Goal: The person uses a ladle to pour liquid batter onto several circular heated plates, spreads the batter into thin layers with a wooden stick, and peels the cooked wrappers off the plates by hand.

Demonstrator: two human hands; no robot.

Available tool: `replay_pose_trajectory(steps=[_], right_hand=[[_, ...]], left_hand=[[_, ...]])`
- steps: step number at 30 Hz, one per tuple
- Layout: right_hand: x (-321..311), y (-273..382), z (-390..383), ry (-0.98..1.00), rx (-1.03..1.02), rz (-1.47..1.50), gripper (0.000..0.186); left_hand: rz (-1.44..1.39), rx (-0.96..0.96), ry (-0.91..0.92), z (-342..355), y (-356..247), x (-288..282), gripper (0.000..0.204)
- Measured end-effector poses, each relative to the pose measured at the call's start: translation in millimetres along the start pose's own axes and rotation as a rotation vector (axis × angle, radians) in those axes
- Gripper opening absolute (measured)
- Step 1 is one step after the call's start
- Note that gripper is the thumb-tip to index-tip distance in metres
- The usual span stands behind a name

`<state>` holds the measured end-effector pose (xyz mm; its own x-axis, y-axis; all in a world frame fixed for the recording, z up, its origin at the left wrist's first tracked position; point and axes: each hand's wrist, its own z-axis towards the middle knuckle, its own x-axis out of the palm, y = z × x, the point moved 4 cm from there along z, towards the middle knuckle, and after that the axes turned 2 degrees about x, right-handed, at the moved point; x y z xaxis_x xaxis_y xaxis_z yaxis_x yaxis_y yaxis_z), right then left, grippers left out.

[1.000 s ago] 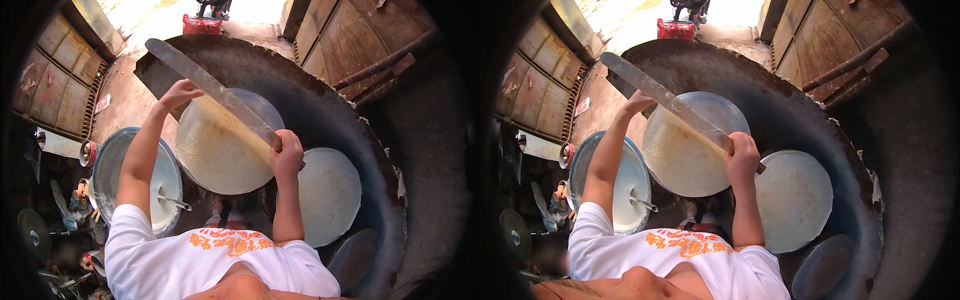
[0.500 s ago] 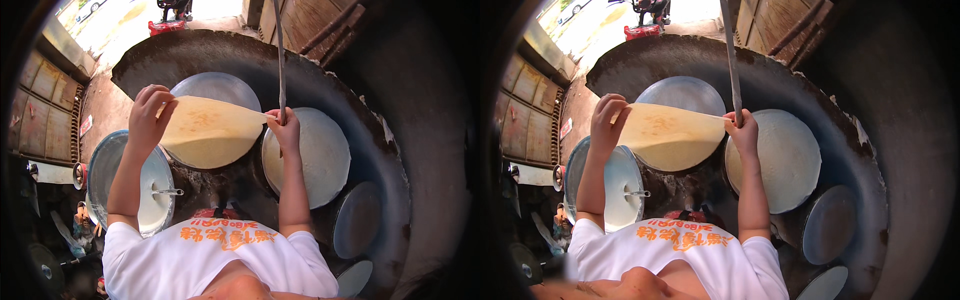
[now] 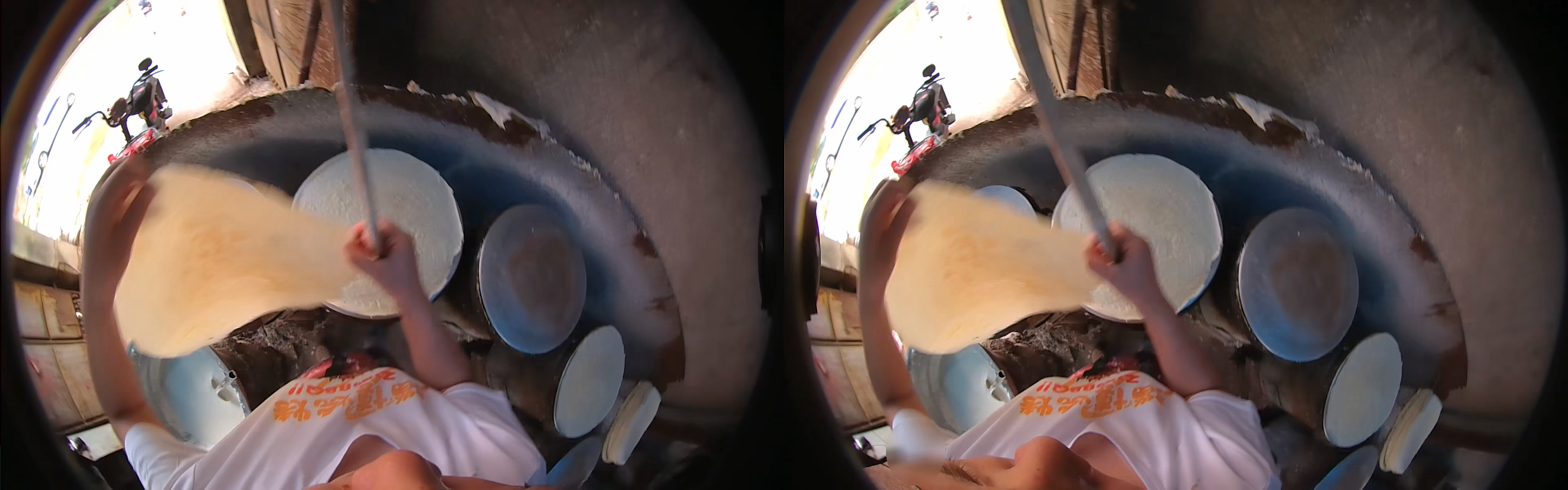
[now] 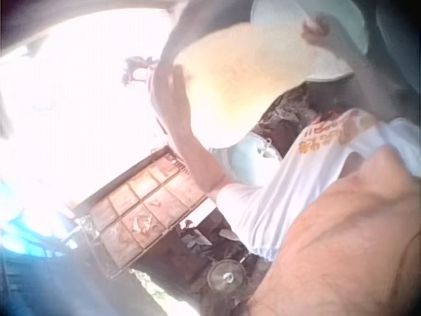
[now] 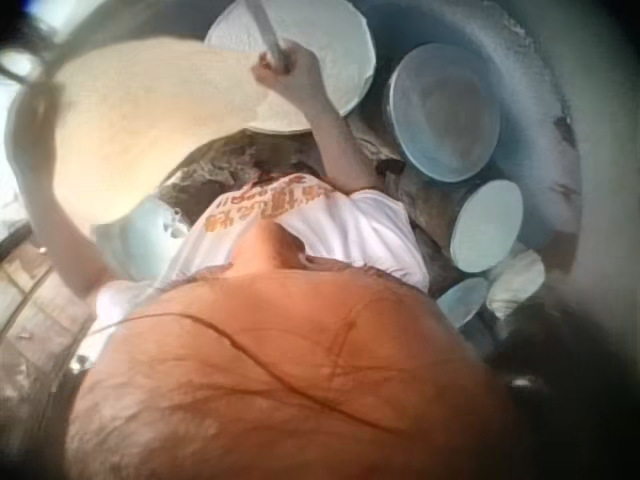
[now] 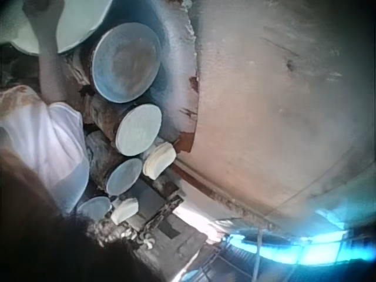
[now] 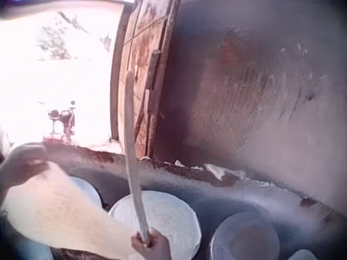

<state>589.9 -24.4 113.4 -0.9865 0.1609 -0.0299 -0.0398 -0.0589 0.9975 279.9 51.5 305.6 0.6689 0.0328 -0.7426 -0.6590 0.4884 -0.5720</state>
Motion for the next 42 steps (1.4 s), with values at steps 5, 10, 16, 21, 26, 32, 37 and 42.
replay_pose_trajectory(steps=[5,10,16,21,26,32,37,42], right_hand=[[-128,-2,62,-0.24,0.0,-0.424,0.016],[-184,-58,96,-0.32,-0.002,-0.757,0.02],[-228,-70,26,-0.396,0.192,-0.518,0.016],[-233,-74,7,-0.419,0.238,-0.5,0.014],[-242,-72,-8,-0.439,0.24,-0.391,0.017],[-233,-62,-25,-0.421,0.264,-0.354,0.015],[-202,-67,-56,-0.424,0.447,-0.157,0.014],[-170,-81,-66,-0.357,0.368,-0.138,0.015]], left_hand=[[-0.187,-0.349,0.595,156,79,211,0.024],[-0.051,-0.07,0.604,192,155,383,0.023],[-0.269,-0.101,0.601,180,120,408,0.021],[-0.14,0.041,0.509,180,112,409,0.025],[-0.02,0.063,0.609,193,97,405,0.026],[-0.02,0.159,0.51,171,74,368,0.022],[0.136,0.408,0.238,71,9,296,0.007],[0.01,0.297,0.216,-12,-43,245,0.021]])
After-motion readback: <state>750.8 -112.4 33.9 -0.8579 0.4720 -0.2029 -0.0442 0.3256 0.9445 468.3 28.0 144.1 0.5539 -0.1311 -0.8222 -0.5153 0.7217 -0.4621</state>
